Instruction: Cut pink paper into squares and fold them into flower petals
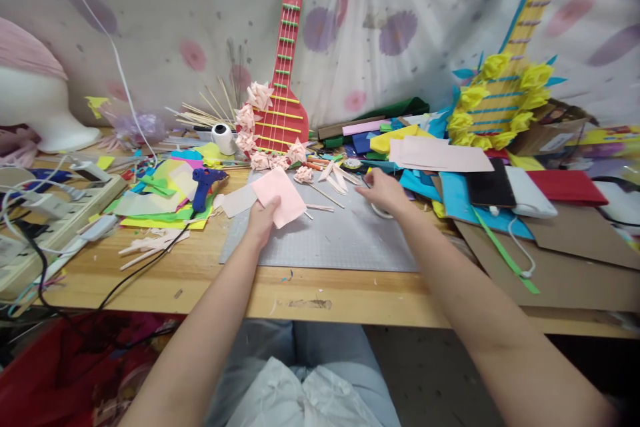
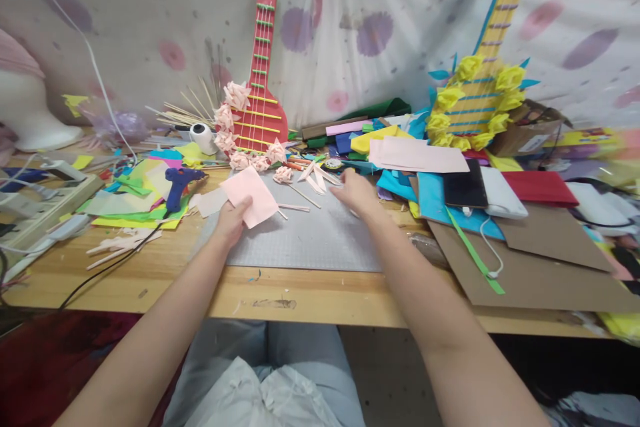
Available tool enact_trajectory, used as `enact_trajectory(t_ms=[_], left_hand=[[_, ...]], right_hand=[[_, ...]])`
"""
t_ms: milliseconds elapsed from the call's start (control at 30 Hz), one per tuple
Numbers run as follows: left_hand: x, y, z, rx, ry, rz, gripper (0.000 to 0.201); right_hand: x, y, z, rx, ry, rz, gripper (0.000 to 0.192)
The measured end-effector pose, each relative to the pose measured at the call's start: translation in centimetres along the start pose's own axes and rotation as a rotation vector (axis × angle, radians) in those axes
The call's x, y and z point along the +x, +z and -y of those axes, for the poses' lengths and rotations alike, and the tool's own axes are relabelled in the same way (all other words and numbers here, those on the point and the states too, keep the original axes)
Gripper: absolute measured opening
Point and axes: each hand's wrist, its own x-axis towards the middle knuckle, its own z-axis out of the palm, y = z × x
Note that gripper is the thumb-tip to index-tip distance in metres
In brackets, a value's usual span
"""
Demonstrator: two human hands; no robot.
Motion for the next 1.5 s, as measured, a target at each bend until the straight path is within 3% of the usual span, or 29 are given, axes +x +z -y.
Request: enact_trajectory(t_ms=[100, 167, 267, 400, 500, 567, 667, 767, 867, 933, 1200, 1367, 1433, 1500], left_hand=[[-0.1, 1.5, 0.3, 0.105, -0.006, 0.106, 0.031], [0.0, 2.5, 0.4, 0.185, -0.010, 0.162, 0.032], [0.4, 3.8, 0.7, 0.353, 0.041, 0.167, 0.028], [1.0, 5.4, 1.3, 0.526, 0.141, 0.130, 0.018], [1.3, 6.0, 1.6, 0.574, 0.145, 0.195, 0.014], [1.5, 5.9, 1.4, 0.696, 0.178, 0.271, 0.016], [2.1, 4.5, 0.3, 1.051, 0.347, 0.380, 0.024], [2.8, 2.9, -0.9, 1.420, 0.510, 0.629, 0.029], [3.4, 2.2, -1.4, 1.670, 0.540, 0.838, 0.029], [3.5, 2.4, -1.4, 1.764, 0.546, 0.880, 0.023], [2.0, 3.1, -0.8, 1.834, 0.545, 0.824, 0.019], [2.6, 1.7, -2.1, 1.665, 0.514, 0.792, 0.017], [3.4, 0.5, -4.1, 1.510, 0.470, 0.655, 0.019], [4.3, -1.5, -7.0, 1.301, 0.422, 0.385, 0.019]], right_hand=[[-0.6, 2.3, 3.4, 0.708, -0.183, 0.229, 0.041], [-1.0, 4.3, 5.2, 1.049, -0.199, 0.403, 0.042], [-1.3, 6.7, 6.2, 1.318, -0.117, 0.417, 0.041], [-1.5, 7.9, 5.4, 1.407, -0.051, 0.317, 0.042], [-1.4, 7.7, 4.2, 1.390, -0.040, 0.261, 0.042], [-1.2, 7.5, 3.5, 1.380, -0.018, 0.202, 0.042], [-0.5, 7.4, 2.5, 1.322, 0.040, 0.083, 0.043], [0.2, 7.7, 1.5, 1.269, 0.093, -0.055, 0.043], [0.7, 8.1, 0.9, 1.312, 0.150, -0.131, 0.043], [0.8, 8.3, 0.6, 1.370, 0.185, -0.130, 0.043], [0.8, 8.4, 0.5, 1.410, 0.213, -0.097, 0.039], [0.8, 8.3, 0.4, 1.409, 0.206, -0.108, 0.036], [0.8, 8.2, 0.5, 1.444, 0.209, -0.112, 0.035], [0.7, 8.2, 0.7, 1.484, 0.223, -0.104, 0.035]])
